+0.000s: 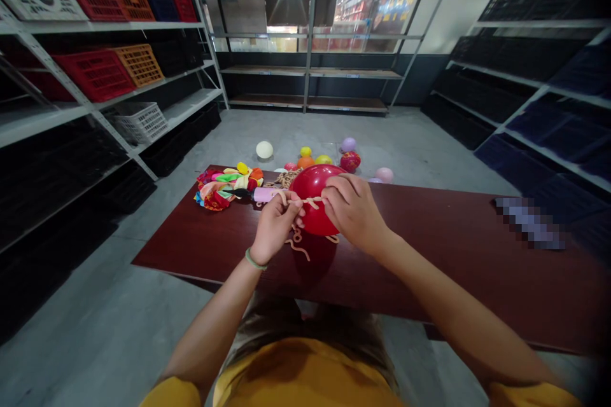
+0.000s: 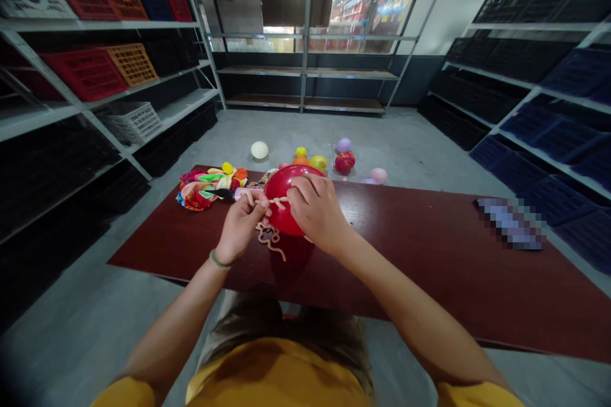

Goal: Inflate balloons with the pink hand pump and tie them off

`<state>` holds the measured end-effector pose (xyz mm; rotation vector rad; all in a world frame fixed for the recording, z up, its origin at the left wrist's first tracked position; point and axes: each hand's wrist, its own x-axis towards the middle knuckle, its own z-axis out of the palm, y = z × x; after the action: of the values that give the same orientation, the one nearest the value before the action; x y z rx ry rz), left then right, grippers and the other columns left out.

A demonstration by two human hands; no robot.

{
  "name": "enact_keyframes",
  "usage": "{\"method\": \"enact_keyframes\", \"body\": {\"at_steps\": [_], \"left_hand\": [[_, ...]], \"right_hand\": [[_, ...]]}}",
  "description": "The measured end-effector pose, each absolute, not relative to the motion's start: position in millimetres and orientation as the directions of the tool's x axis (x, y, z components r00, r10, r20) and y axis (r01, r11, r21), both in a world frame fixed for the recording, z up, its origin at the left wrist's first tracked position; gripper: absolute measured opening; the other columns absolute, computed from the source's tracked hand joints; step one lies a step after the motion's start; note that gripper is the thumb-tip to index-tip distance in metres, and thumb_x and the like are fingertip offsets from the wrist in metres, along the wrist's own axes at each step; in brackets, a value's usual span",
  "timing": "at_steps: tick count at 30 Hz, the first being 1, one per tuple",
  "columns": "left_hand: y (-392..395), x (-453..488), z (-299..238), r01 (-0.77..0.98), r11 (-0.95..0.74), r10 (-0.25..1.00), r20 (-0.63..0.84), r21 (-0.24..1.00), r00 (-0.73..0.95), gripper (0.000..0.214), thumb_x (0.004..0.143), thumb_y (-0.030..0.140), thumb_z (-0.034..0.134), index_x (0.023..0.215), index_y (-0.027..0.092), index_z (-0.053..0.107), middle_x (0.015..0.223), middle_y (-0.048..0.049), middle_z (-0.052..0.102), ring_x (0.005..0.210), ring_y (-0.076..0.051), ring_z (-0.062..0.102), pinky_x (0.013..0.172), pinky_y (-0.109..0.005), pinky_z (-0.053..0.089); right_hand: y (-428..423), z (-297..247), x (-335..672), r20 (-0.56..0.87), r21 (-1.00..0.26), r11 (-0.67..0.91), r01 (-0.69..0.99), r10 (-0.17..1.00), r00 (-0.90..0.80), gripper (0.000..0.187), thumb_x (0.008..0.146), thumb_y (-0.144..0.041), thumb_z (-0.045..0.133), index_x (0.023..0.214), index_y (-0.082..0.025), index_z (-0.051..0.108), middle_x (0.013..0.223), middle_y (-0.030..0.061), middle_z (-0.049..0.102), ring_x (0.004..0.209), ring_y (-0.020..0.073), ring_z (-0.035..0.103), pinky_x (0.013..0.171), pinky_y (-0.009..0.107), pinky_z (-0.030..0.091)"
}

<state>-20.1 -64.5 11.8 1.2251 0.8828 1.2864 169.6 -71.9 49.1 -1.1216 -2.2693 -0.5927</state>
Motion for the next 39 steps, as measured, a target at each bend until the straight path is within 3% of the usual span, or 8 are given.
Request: {"method": "enact_keyframes", "body": {"at_steps": [8,12,15,18,21,26,31,39], "left_hand": [[-57,-9,13,-0.230,-0.103,0.968,0.151,0.968,0.201,0.025,0.085,0.038,0.069,0.091,0.017,0.055,0.070,0.0027,0.064,0.057,-0.009,0.059,0.058,-0.021,0.047],[-49,-2,13,-0.265,-0.165,0.959,0.217,0.950,0.182,0.025,0.085,0.037,0.070,0.091,0.017,0.056,0.075,0.0012,0.066,0.066,-0.011,0.062,0.067,-0.023,0.050],[-42,3,4,-0.303,-0.226,0.951,0.277,0.926,0.137,0.022,0.087,0.035,0.069,0.091,0.017,0.056,0.077,0.0013,0.066,0.069,-0.010,0.063,0.072,-0.024,0.050],[-36,8,-12,-0.336,-0.256,0.945,0.308,0.906,0.109,0.025,0.086,0.037,0.070,0.091,0.018,0.055,0.076,0.0012,0.065,0.069,-0.011,0.063,0.071,-0.025,0.050],[-32,14,-32,-0.327,-0.285,0.940,0.329,0.901,0.090,0.028,0.085,0.041,0.071,0.089,0.018,0.055,0.075,0.0002,0.066,0.069,-0.014,0.064,0.071,-0.027,0.051],[-28,20,-63,-0.179,-0.288,0.923,0.323,0.941,0.209,0.025,0.088,0.041,0.067,0.085,0.018,0.058,0.076,-0.0023,0.067,0.072,-0.016,0.065,0.072,-0.029,0.051],[-24,19,-82,-0.002,-0.359,0.849,0.327,0.934,0.416,0.025,0.092,0.039,0.060,0.082,0.017,0.062,0.076,-0.0030,0.066,0.073,-0.016,0.063,0.074,-0.029,0.050],[-26,20,-86,0.105,-0.401,0.822,0.308,0.910,0.479,0.019,0.093,0.036,0.060,0.090,0.018,0.065,0.085,-0.0046,0.070,0.081,-0.017,0.066,0.078,-0.030,0.051]], "right_hand": [[-70,43,178,0.704,0.099,0.481,0.871,0.584,-0.403,0.018,0.098,-0.018,0.047,0.102,-0.022,0.065,0.114,0.0109,0.064,0.116,0.0294,0.051,0.098,0.047,0.037],[-65,51,185,0.749,-0.100,0.531,0.841,0.597,-0.288,0.018,0.098,-0.028,0.052,0.113,-0.026,0.061,0.125,0.0100,0.059,0.126,0.0295,0.049,0.106,0.050,0.035],[-56,43,201,0.768,-0.373,0.518,0.770,0.638,-0.058,0.047,0.094,-0.042,0.059,0.137,-0.029,0.047,0.145,0.0136,0.042,0.139,0.0335,0.036,0.113,0.057,0.031],[-41,16,216,0.639,-0.722,0.450,0.526,0.726,0.255,0.076,0.088,-0.053,0.063,0.152,-0.035,0.026,0.156,0.0139,0.029,0.145,0.0341,0.028,0.113,0.061,0.030],[-31,-15,220,0.307,-0.944,0.329,0.016,0.861,0.405,0.100,0.080,-0.062,0.069,0.156,-0.043,0.006,0.163,0.0099,0.018,0.149,0.0331,0.023,0.111,0.060,0.034],[-29,-39,205,0.044,-0.853,0.100,-0.512,0.992,0.121,0.111,0.076,-0.059,0.075,0.151,-0.059,-0.006,0.168,0.0000,0.006,0.150,0.0298,0.025,0.094,0.051,0.054],[-32,-38,190,0.182,-0.793,0.174,-0.583,0.982,0.047,0.110,0.077,-0.044,0.079,0.152,-0.058,0.000,0.163,-0.0008,0.028,0.137,0.0293,0.048,0.091,0.051,0.058],[-32,-37,183,0.217,-0.786,0.284,-0.548,0.958,0.185,0.101,0.076,-0.033,0.079,0.153,-0.051,0.016,0.160,-0.0002,0.035,0.136,0.0279,0.049,0.102,0.053,0.052]]}}
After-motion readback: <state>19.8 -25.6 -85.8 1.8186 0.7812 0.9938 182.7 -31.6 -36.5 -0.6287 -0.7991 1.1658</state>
